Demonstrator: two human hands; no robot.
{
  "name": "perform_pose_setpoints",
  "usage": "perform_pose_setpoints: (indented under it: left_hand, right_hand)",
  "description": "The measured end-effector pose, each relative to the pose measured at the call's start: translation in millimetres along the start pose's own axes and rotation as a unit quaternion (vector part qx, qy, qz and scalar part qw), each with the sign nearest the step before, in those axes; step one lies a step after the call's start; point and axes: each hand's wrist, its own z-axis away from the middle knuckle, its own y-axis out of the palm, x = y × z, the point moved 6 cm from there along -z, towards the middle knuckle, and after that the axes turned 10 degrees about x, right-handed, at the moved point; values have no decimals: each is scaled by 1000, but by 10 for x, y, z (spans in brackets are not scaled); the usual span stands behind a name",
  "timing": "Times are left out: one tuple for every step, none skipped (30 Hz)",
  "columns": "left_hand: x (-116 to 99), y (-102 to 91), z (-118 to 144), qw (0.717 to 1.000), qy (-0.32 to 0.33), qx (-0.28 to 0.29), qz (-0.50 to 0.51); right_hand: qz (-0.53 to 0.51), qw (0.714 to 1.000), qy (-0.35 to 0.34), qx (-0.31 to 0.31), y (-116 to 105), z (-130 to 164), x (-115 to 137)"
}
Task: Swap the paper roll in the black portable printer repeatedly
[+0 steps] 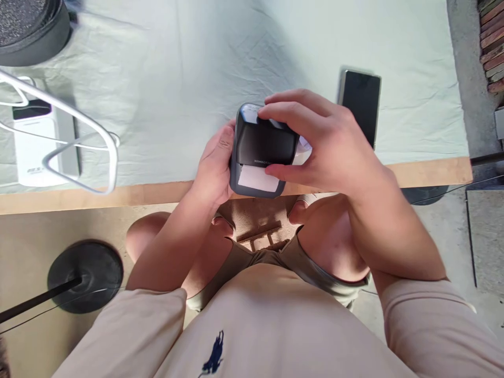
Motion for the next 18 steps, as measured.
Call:
perform_pose_setpoints:
  left_hand:
    - [-1,7,4,1000,-1,3,-1]
    - [0,7,5,1000,-3,2,-2]
    - [2,-2,5,1000,-5,-4,-4]
    - [6,-17,3,1000,-7,-14,-5]
    - [9,-35,1,1000,-10,-26,-5]
    - [12,-47,-3,999,-13,-35,-1]
    - [18,-44,-9,999,-18,-32,11]
    - [21,-27,-18,999,-23,-20,29]
    - [23,1,-28,998,-29,1,50]
    - [21,31,-35,997,-33,23,68]
    - [16,57,-39,995,-35,41,81]
    - [10,74,-41,994,-35,54,86]
    - [6,77,-41,994,-34,59,84]
    - [4,71,-40,995,-31,58,78]
    - [6,60,-38,995,-28,57,72]
    - [12,49,-35,996,-28,55,64]
    - [22,37,-33,997,-28,54,57]
    - [28,25,-30,997,-26,53,50]
  right_hand:
    - [2,1000,3,8,0,2,16]
    - [4,1000,0,9,-7,5,35]
    - [9,1000,-2,10,-13,7,45]
    - [17,1000,-3,10,-18,6,48]
    - [27,1000,-7,4,-25,2,47]
    - [38,999,-15,-13,-38,-4,47]
    - [47,998,-24,-44,-60,-9,46]
    - [50,994,-33,-92,-94,-9,44]
    - [51,986,-42,-150,-133,1,42]
    - [47,974,-48,-214,-173,21,39]
    - [40,960,-49,-272,-203,47,31]
    - [33,948,-45,-313,-221,68,24]
    - [32,943,-35,-330,-224,74,21]
    - [38,944,-23,-327,-219,66,27]
    - [48,950,-12,-309,-212,48,41]
    - [62,959,2,-276,-200,20,58]
    - [83,970,22,-226,-176,-20,71]
    - [107,979,49,-165,-141,-64,73]
